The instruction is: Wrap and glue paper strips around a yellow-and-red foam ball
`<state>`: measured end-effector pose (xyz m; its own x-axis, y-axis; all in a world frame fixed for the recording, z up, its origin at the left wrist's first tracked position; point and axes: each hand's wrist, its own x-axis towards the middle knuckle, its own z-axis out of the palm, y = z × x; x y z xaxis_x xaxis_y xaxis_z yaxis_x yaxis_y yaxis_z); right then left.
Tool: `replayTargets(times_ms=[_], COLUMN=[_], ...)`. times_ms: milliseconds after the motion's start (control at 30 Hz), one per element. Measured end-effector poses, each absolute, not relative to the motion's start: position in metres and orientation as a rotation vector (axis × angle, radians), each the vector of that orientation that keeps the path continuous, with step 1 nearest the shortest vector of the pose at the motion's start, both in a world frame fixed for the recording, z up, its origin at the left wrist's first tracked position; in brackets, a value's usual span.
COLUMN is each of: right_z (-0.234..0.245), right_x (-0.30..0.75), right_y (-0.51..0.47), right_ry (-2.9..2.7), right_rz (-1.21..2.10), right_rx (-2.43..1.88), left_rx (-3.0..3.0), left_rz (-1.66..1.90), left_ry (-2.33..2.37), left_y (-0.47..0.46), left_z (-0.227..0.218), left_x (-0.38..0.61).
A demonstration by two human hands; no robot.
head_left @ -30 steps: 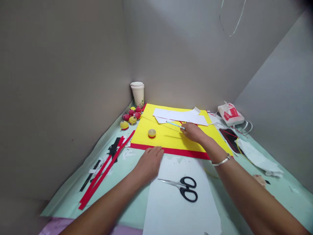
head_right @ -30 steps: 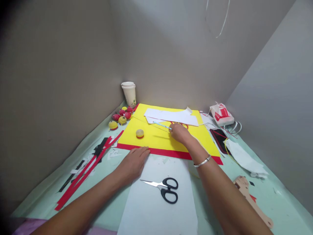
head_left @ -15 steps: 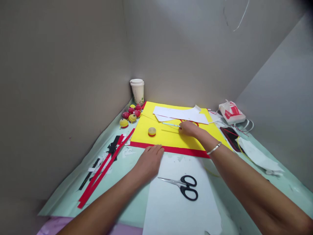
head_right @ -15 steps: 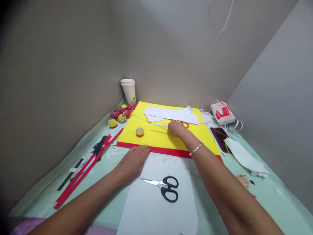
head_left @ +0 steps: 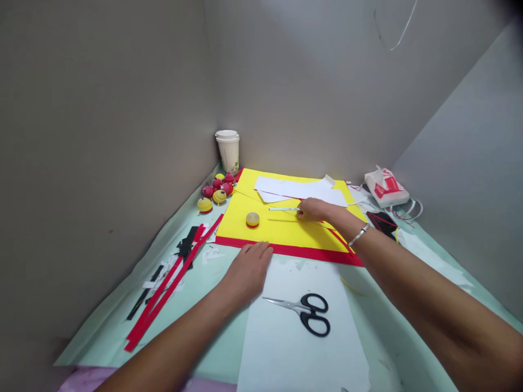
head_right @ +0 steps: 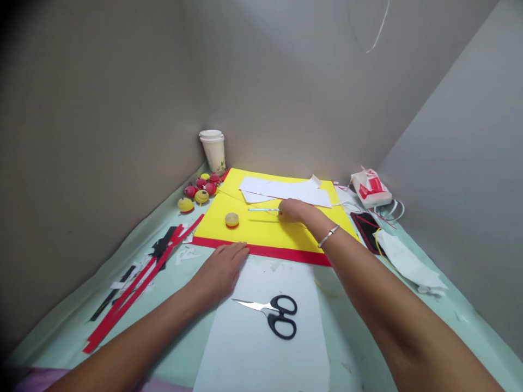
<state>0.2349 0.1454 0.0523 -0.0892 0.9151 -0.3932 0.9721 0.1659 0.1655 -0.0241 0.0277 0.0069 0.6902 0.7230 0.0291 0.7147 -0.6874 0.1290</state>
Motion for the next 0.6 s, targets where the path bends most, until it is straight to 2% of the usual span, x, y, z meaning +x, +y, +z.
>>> replayTargets(times_ms=[600], right_z=[0.06], right_x=[0.23], right_y=[0.149], right_ry=[2.033], right_rz=[-0.148], right_rx=[1.659], left_rx=[2.8], left_rz=[0.149], left_ry=[1.178], left_y=[0.03], left_z=[0.003], left_x=[-0.025])
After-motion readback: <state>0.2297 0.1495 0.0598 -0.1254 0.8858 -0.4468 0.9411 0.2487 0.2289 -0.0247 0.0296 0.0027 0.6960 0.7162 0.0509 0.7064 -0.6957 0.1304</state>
